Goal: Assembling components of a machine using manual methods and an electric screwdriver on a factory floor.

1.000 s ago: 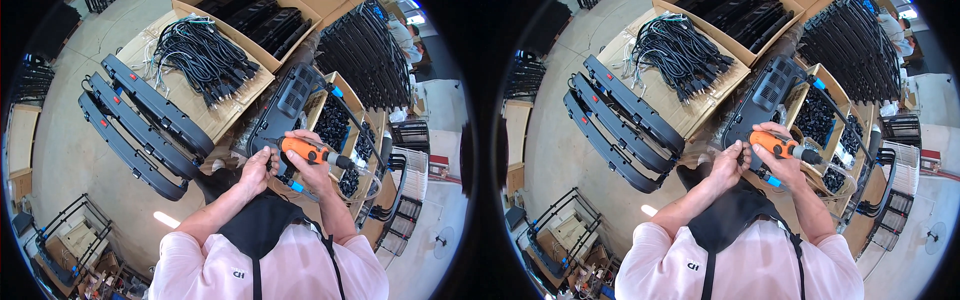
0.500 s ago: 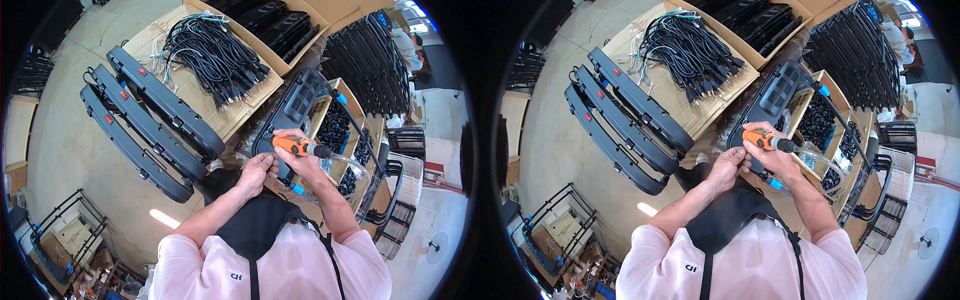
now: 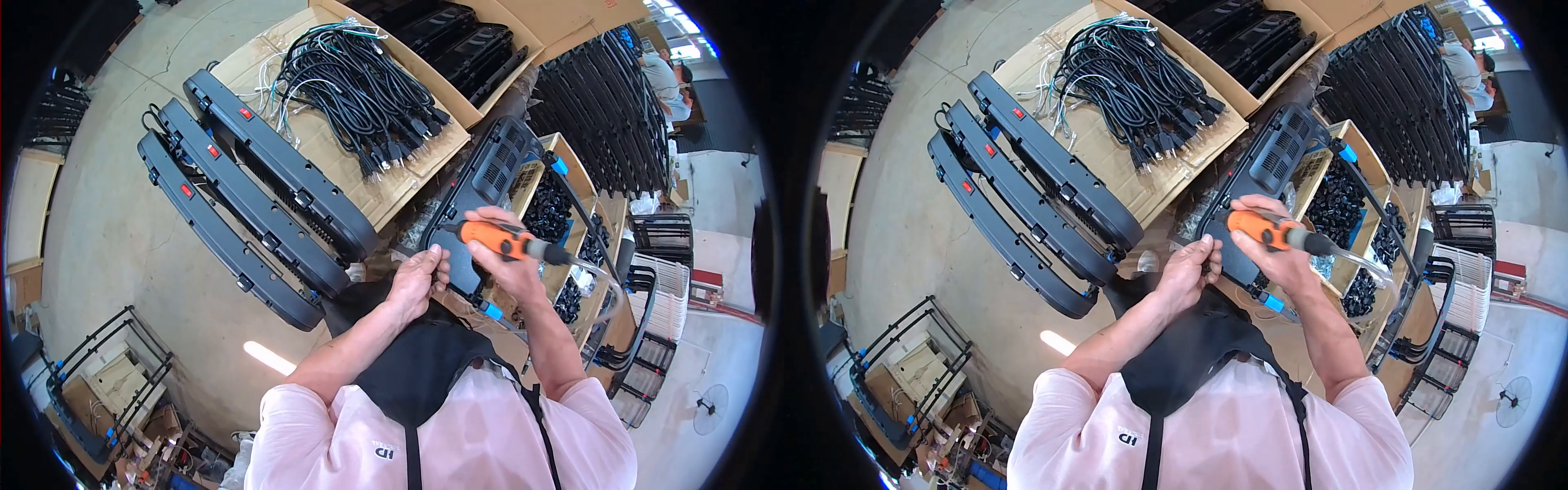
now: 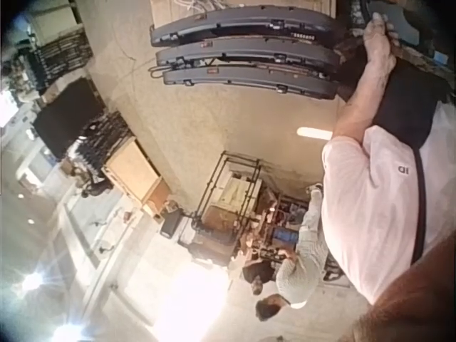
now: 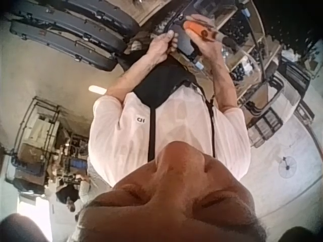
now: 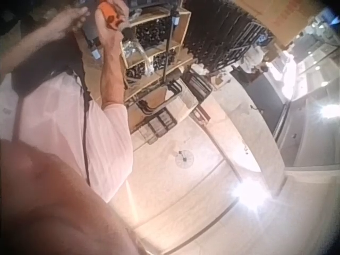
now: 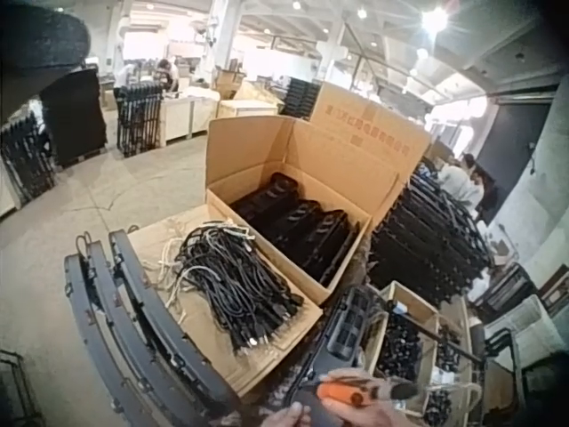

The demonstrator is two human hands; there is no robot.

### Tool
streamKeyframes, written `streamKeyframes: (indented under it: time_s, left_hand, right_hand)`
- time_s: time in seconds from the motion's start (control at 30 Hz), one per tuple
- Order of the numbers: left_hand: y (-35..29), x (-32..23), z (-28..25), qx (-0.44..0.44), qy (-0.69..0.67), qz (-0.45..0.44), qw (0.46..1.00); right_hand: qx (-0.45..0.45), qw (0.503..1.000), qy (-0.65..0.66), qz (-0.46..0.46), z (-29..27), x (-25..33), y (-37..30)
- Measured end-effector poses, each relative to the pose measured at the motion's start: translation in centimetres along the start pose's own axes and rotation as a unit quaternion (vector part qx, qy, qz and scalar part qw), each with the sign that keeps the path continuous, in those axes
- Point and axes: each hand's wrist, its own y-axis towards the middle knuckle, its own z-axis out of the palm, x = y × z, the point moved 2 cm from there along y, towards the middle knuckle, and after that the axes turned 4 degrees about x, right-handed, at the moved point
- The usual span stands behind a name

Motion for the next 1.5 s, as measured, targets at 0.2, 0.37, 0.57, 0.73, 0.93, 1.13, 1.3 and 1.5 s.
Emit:
streamKeyframes:
  time_s: [0.2,0.37,0.57,0.73,0.93,1.13,1.3,1.5]
  left_hand:
    - [2.2,-1.2,3.0,-0.002,-0.144,0.010,0.989]
    - [4.9,-0.3,6.9,0.022,-0.138,-0.007,0.990]
    - [9.3,2.0,12.2,0.063,-0.151,-0.028,0.986]
    - [13.6,4.4,16.6,0.088,-0.154,-0.053,0.983]
    - [18.4,6.0,20.8,0.036,-0.147,-0.074,0.986]
    - [22.8,6.2,24.0,0.061,-0.032,-0.044,0.997]
    - [24.6,6.4,23.0,0.055,0.049,-0.066,0.995]
    - [26.4,5.4,21.8,0.095,0.114,-0.103,0.984]
  right_hand:
    - [-0.037,0.994,0.100,-0.006,-4.1,1.5,-2.7]
    - [-0.060,0.989,0.126,-0.041,-8.0,0.3,-3.8]
    - [-0.086,0.987,0.133,-0.024,-15.3,-1.9,-4.6]
    - [-0.101,0.985,0.136,-0.044,-22.2,-4.6,-4.5]
    - [-0.115,0.984,0.137,-0.027,-27.5,-7.2,-3.0]
    - [-0.165,0.975,0.144,-0.028,-31.3,-9.3,2.2]
    - [-0.215,0.973,0.081,-0.026,-34.8,-10.9,8.4]
    - [-0.212,0.974,0.078,-0.024,-35.1,-12.4,12.8]
